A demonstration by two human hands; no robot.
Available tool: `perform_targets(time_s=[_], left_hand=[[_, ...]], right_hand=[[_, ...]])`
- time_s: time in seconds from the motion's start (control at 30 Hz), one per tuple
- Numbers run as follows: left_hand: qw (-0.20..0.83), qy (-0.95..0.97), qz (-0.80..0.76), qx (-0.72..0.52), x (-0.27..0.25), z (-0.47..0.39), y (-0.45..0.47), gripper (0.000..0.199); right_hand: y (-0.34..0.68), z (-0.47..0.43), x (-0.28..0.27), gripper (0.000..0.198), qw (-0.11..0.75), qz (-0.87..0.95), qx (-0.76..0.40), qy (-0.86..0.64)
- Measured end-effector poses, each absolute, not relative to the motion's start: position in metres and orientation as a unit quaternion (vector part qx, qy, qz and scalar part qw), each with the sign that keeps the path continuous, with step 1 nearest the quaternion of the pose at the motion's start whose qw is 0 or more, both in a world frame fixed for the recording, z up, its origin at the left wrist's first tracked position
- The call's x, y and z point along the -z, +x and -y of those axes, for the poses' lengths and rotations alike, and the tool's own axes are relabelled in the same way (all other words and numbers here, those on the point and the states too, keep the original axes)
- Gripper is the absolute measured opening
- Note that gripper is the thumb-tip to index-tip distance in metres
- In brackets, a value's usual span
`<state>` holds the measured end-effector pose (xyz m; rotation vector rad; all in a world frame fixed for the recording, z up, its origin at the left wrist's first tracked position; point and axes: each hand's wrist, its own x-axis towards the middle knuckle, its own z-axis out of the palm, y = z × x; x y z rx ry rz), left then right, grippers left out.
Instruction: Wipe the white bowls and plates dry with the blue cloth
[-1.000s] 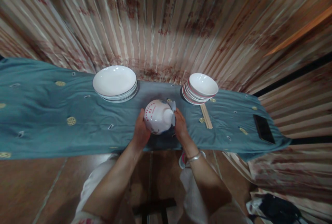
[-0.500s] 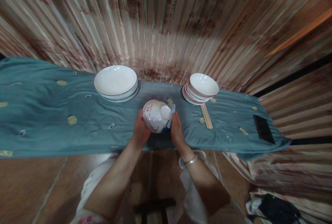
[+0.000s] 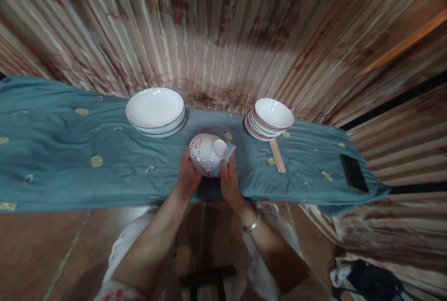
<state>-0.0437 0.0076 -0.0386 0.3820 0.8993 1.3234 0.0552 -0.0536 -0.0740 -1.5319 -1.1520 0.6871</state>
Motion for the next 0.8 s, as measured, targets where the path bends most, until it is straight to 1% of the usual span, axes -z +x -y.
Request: perform_targets(time_s=[0.2,0.4,0.7,0.8], left_hand=[[0.693,0.122,-0.396,-0.590,0.027,-0.007,-0.045,0.033],[0.693,0.109,-0.392,-0.596,0.020,-0.009,-0.046,0.029],[0.694,0.107,-0.388,-0.596,0.024,-0.011,-0.045,0.032],[0.696,0.110,-0.395,-0.590,0.025,-0.011,-0.046,0.033]], right_hand=[[0.055,0.060,0.077,0.077,0.486,0.544,-0.241,-0.641],[0.048,0.071,0.085,0.069,0.434,0.623,-0.168,-0.628],[0.047,0.072,0.079,0.069,0.396,0.696,-0.082,-0.594],[0.049,0.071,0.071,0.066,0.378,0.722,-0.051,-0.577]])
